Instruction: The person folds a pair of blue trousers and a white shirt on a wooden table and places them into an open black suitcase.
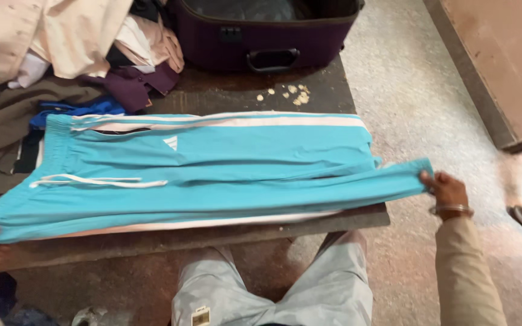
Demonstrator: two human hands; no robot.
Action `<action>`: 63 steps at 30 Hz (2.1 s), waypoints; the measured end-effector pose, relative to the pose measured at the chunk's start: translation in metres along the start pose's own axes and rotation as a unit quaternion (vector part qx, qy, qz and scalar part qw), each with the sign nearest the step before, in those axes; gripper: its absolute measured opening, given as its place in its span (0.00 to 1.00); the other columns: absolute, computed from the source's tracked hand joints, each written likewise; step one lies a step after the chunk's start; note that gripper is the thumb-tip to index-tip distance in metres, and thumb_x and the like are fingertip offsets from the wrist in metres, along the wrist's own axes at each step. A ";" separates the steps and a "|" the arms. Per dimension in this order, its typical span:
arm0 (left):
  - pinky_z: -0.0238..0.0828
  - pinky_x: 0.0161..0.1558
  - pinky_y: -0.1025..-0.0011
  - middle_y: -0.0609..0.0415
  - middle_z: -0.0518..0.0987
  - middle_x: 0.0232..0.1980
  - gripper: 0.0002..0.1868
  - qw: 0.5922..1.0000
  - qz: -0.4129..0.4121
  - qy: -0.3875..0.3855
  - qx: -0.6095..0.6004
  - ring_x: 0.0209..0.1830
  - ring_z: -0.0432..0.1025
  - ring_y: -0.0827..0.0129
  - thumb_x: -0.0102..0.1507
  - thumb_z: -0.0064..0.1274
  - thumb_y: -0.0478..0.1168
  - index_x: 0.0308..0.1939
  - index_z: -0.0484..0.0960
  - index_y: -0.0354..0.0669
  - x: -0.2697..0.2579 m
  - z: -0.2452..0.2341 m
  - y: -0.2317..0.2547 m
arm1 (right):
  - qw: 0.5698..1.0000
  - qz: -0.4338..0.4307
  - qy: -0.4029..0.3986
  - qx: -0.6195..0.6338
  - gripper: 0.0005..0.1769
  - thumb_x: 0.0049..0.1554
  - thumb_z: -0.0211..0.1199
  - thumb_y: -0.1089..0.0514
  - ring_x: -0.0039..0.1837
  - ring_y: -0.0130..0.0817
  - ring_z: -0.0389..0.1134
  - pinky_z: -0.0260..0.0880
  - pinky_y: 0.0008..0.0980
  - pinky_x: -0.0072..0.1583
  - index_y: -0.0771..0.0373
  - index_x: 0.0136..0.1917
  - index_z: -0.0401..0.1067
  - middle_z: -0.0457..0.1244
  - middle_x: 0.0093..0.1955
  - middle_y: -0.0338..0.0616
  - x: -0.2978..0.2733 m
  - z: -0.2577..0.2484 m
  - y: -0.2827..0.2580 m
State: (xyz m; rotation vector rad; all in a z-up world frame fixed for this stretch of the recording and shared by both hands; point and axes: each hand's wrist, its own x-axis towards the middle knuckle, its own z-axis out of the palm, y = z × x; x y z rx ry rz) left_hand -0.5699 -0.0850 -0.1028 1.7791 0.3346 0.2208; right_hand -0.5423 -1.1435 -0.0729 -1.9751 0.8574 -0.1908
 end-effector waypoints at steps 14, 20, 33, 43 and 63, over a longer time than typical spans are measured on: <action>0.72 0.51 0.58 0.45 0.78 0.50 0.15 0.985 -0.157 -0.001 -0.069 0.55 0.74 0.56 0.69 0.48 0.30 0.59 0.67 0.36 -0.005 -0.016 -0.010 | 0.964 0.102 -0.245 -0.017 0.41 0.58 0.62 0.37 0.61 0.44 0.70 0.73 0.40 0.60 0.62 0.76 0.63 0.66 0.66 0.54 -0.062 0.062 0.019; 0.68 0.42 0.71 0.53 0.79 0.48 0.18 0.985 -0.167 0.029 0.030 0.45 0.72 0.70 0.66 0.62 0.38 0.57 0.78 0.39 -0.019 -0.025 -0.014 | 0.945 0.129 -0.300 0.033 0.39 0.56 0.62 0.40 0.55 0.41 0.68 0.71 0.47 0.56 0.57 0.76 0.62 0.66 0.65 0.50 -0.107 0.052 0.061; 0.77 0.56 0.76 0.54 0.83 0.52 0.13 0.986 0.006 0.101 -0.131 0.52 0.78 0.74 0.68 0.62 0.28 0.56 0.79 0.35 -0.018 -0.015 -0.027 | 0.996 -0.062 -0.048 -0.029 0.20 0.60 0.71 0.48 0.42 0.32 0.66 0.67 0.38 0.43 0.67 0.53 0.77 0.68 0.42 0.41 -0.095 -0.023 0.010; 0.60 0.20 0.61 0.49 0.76 0.39 0.15 0.980 -0.091 0.141 0.105 0.28 0.66 0.65 0.72 0.59 0.42 0.58 0.73 0.40 -0.027 -0.007 -0.065 | 0.994 0.012 -0.054 -0.092 0.35 0.55 0.74 0.40 0.53 0.37 0.70 0.71 0.39 0.54 0.69 0.63 0.73 0.69 0.55 0.51 -0.013 0.072 0.018; 0.65 0.33 0.54 0.39 0.77 0.43 0.24 0.966 -0.178 0.020 0.186 0.37 0.70 0.54 0.71 0.59 0.46 0.62 0.71 0.32 0.089 0.037 -0.035 | 0.965 0.072 -0.179 0.180 0.35 0.62 0.64 0.59 0.59 0.52 0.68 0.70 0.48 0.59 0.58 0.81 0.64 0.69 0.62 0.64 -0.035 -0.041 -0.001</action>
